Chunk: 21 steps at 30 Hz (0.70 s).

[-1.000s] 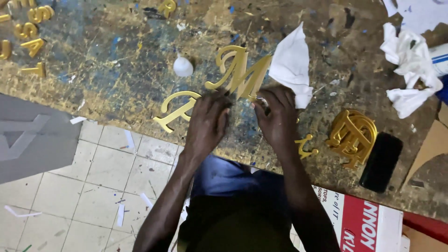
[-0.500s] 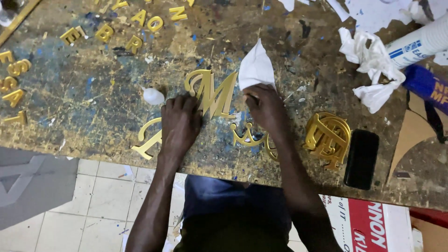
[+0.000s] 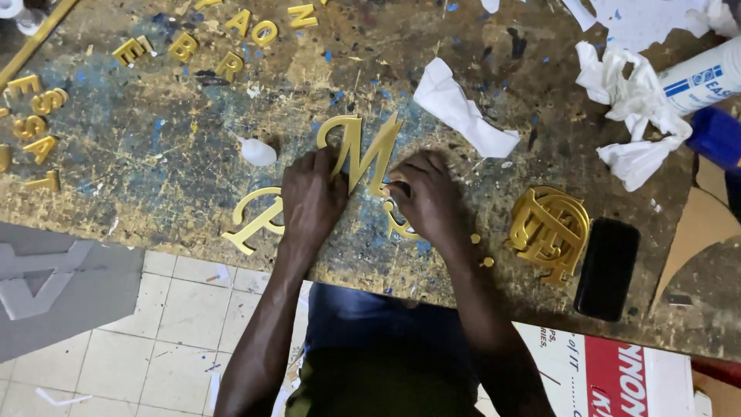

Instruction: Applying adhesive to the back of decorative gold letters and carefully pressing them onto a sign base for assembly.

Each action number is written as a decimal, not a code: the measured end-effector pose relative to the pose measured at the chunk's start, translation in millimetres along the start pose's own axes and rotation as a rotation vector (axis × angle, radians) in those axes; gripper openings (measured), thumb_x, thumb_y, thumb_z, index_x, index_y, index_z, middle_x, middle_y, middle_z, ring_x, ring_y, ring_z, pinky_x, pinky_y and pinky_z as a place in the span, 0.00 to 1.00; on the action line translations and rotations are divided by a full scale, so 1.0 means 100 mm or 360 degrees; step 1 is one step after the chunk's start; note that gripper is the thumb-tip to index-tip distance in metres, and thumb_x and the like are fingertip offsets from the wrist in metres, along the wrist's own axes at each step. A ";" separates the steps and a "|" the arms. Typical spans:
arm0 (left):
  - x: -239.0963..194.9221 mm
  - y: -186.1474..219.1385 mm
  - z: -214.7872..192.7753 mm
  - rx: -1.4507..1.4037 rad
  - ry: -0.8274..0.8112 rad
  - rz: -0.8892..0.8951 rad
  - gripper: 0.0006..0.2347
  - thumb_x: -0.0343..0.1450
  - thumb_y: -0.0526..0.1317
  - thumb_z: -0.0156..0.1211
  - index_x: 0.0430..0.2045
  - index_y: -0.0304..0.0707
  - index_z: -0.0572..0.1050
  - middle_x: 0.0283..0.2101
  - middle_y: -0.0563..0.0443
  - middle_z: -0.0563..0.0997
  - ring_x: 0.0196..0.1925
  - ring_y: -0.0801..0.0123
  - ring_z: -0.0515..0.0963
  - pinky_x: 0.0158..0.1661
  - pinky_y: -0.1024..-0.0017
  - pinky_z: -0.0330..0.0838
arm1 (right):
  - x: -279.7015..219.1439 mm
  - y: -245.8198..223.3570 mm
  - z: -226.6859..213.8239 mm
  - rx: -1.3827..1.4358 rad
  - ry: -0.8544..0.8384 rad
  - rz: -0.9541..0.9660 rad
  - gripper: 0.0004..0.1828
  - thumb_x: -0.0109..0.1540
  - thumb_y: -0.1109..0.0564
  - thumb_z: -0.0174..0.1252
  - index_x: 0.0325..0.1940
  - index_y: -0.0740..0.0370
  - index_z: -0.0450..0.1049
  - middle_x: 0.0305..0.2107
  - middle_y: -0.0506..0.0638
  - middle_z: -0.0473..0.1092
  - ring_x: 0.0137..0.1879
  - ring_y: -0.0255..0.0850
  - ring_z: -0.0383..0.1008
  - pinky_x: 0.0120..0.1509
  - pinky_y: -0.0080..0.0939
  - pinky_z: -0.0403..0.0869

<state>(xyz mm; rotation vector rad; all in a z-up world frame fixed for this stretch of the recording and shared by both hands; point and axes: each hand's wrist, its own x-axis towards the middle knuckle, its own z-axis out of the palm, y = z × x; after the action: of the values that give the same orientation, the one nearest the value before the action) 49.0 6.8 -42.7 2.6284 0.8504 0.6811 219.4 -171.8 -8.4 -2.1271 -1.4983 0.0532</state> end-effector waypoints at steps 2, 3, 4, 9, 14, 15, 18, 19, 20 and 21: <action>-0.01 -0.01 -0.06 -0.0067 0.0029 -0.0017 0.16 0.69 0.39 0.69 0.51 0.40 0.80 0.40 0.40 0.85 0.43 0.38 0.86 0.44 0.45 0.76 | 0.00 -0.05 -0.03 -0.0011 -0.0020 -0.0013 0.12 0.63 0.52 0.76 0.49 0.54 0.87 0.41 0.52 0.80 0.58 0.54 0.78 0.73 0.55 0.69; -0.01 -0.01 -0.09 -0.0139 0.0055 -0.0028 0.15 0.70 0.38 0.68 0.52 0.40 0.80 0.41 0.40 0.84 0.43 0.37 0.86 0.44 0.45 0.76 | 0.02 -0.08 -0.05 -0.0026 -0.0040 -0.0019 0.12 0.63 0.52 0.76 0.49 0.53 0.87 0.43 0.50 0.80 0.59 0.52 0.77 0.73 0.54 0.69; 0.00 0.00 -0.11 -0.0138 0.0057 -0.0030 0.15 0.70 0.38 0.68 0.52 0.40 0.80 0.41 0.40 0.84 0.43 0.37 0.86 0.44 0.45 0.76 | 0.01 -0.08 -0.05 -0.0026 -0.0040 -0.0022 0.12 0.63 0.52 0.76 0.49 0.53 0.87 0.43 0.50 0.80 0.59 0.52 0.77 0.73 0.54 0.69; 0.04 0.07 -0.20 -0.0320 0.0073 -0.0022 0.16 0.73 0.35 0.66 0.57 0.40 0.81 0.42 0.42 0.82 0.43 0.38 0.86 0.44 0.49 0.78 | 0.01 -0.08 -0.09 -0.0003 -0.0052 -0.0095 0.12 0.60 0.54 0.78 0.48 0.52 0.87 0.45 0.48 0.79 0.61 0.51 0.76 0.73 0.54 0.71; 0.04 0.16 -0.32 -0.0480 0.0081 0.0007 0.14 0.76 0.34 0.63 0.58 0.38 0.81 0.43 0.38 0.81 0.43 0.33 0.85 0.43 0.46 0.78 | 0.00 -0.11 -0.07 0.0097 0.0007 -0.0031 0.08 0.63 0.55 0.75 0.46 0.51 0.87 0.43 0.48 0.79 0.59 0.52 0.78 0.70 0.54 0.73; 0.04 0.19 -0.35 -0.0543 0.0082 0.0017 0.11 0.78 0.33 0.63 0.54 0.36 0.81 0.43 0.37 0.80 0.45 0.33 0.86 0.45 0.47 0.79 | 0.00 -0.14 -0.09 0.0148 0.0024 -0.0004 0.07 0.64 0.55 0.75 0.46 0.52 0.87 0.43 0.49 0.79 0.58 0.53 0.78 0.70 0.54 0.73; -0.02 0.23 -0.48 -0.0832 0.0051 -0.0079 0.09 0.82 0.36 0.61 0.55 0.38 0.81 0.42 0.39 0.79 0.46 0.32 0.85 0.44 0.46 0.78 | -0.01 -0.18 -0.06 0.0135 0.0058 0.0021 0.09 0.65 0.50 0.77 0.47 0.52 0.87 0.43 0.50 0.80 0.58 0.52 0.79 0.69 0.52 0.74; -0.02 0.24 -0.56 -0.0833 0.0056 -0.0075 0.09 0.82 0.36 0.61 0.55 0.38 0.81 0.42 0.39 0.79 0.46 0.32 0.85 0.44 0.46 0.78 | -0.01 -0.26 -0.16 0.0132 0.0062 0.0017 0.09 0.65 0.50 0.77 0.47 0.52 0.87 0.43 0.50 0.80 0.58 0.52 0.79 0.69 0.52 0.74; -0.03 0.23 -0.64 -0.0976 0.0084 -0.0133 0.10 0.81 0.36 0.63 0.55 0.37 0.82 0.43 0.39 0.81 0.48 0.36 0.86 0.47 0.51 0.80 | 0.00 -0.35 -0.25 0.0360 0.0053 0.0168 0.10 0.67 0.48 0.75 0.49 0.52 0.87 0.42 0.51 0.80 0.58 0.53 0.81 0.66 0.51 0.78; -0.04 0.23 -0.72 -0.1118 0.0111 -0.0190 0.10 0.80 0.35 0.66 0.55 0.36 0.82 0.44 0.38 0.82 0.49 0.40 0.88 0.49 0.57 0.82 | 0.00 -0.44 -0.34 0.0588 0.0042 0.0318 0.12 0.68 0.47 0.74 0.51 0.52 0.87 0.41 0.52 0.81 0.57 0.54 0.83 0.63 0.51 0.81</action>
<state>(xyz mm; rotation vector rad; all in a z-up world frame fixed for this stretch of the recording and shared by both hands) 19.5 -4.1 26.3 1.9223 0.6257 0.8527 192.1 -174.5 40.1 -1.9559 -1.1515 0.3455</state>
